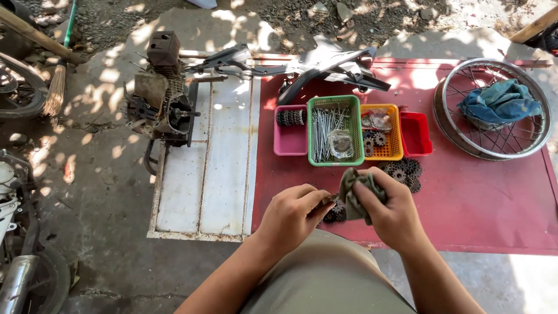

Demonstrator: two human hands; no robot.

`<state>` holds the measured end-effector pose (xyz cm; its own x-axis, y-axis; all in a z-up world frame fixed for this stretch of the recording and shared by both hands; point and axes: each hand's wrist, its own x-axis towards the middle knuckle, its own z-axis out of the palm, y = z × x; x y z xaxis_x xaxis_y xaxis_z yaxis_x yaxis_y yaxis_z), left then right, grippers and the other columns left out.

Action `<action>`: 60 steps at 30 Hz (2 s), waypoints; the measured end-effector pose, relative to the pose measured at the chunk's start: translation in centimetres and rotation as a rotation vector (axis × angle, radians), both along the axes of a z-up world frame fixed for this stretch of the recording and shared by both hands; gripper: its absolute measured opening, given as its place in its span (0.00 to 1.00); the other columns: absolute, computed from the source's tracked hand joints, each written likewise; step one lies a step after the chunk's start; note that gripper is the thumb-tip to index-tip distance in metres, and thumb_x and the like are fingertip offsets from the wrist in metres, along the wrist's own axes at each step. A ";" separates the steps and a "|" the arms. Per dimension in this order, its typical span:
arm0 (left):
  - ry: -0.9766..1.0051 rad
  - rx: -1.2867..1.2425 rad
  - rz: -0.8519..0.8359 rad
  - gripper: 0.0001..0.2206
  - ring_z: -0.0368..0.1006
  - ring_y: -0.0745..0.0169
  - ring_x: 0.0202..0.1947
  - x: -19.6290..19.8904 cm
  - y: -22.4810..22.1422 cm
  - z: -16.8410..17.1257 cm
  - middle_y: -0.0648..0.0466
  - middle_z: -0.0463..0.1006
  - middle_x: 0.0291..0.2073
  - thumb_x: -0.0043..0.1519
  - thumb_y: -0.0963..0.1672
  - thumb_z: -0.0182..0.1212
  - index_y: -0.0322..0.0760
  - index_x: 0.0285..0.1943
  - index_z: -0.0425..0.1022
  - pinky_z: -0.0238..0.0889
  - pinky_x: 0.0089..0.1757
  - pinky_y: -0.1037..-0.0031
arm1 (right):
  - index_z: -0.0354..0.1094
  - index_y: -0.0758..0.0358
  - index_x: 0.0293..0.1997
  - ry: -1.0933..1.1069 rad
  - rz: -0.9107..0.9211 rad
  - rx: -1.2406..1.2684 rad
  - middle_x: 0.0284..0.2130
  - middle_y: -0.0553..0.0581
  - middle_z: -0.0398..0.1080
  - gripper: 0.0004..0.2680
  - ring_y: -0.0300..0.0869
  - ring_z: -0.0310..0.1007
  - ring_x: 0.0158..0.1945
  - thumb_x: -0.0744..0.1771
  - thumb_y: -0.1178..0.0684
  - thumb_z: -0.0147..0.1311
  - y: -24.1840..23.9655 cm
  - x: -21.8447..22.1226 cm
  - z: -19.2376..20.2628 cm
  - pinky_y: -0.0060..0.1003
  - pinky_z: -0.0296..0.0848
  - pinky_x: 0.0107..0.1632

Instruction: Cleaning and inspecting various motorcycle gears and engine components using a cloth on a workbench.

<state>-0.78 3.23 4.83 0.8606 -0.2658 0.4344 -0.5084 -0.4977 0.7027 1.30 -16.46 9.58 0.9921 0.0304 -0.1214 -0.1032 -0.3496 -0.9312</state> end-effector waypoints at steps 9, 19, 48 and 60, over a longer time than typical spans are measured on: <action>-0.316 0.217 -0.105 0.02 0.73 0.55 0.29 0.8 0.5 1.4 0.53 0.72 0.30 0.60 0.40 0.63 0.37 0.36 0.76 0.66 0.34 0.71 | 0.71 0.62 0.34 -0.120 0.339 -0.288 0.28 0.60 0.71 0.06 0.52 0.72 0.29 0.66 0.52 0.57 -0.3 0.2 -1.6 0.46 0.73 0.36; -0.197 0.096 -0.096 0.08 0.76 0.50 0.34 1.6 1.4 1.5 0.48 0.74 0.33 0.58 0.38 0.68 0.30 0.44 0.77 0.69 0.38 0.68 | 0.71 0.68 0.41 -0.186 0.037 -0.053 0.35 0.63 0.76 0.04 0.45 0.74 0.18 0.69 0.59 0.52 0.5 -0.6 -0.1 0.39 0.74 0.20; 0.190 -0.432 -0.164 0.11 0.81 0.59 0.38 0.8 1.1 2.4 0.48 0.83 0.46 0.58 0.33 0.64 0.26 0.49 0.77 0.76 0.40 0.74 | 0.72 0.71 0.43 -0.324 0.285 -0.270 0.45 0.58 0.72 0.06 0.43 0.75 0.38 0.65 0.61 0.53 2.4 -1.1 4.0 0.33 0.77 0.40; -0.055 -0.084 -0.140 0.05 0.81 0.43 0.37 0.0 1.5 1.6 0.45 0.81 0.37 0.63 0.36 0.61 0.31 0.46 0.78 0.75 0.37 0.63 | 0.74 0.60 0.37 -0.196 0.262 -0.321 0.32 0.57 0.74 0.05 0.51 0.72 0.31 0.67 0.53 0.54 1.5 -1.3 1.6 0.45 0.73 0.39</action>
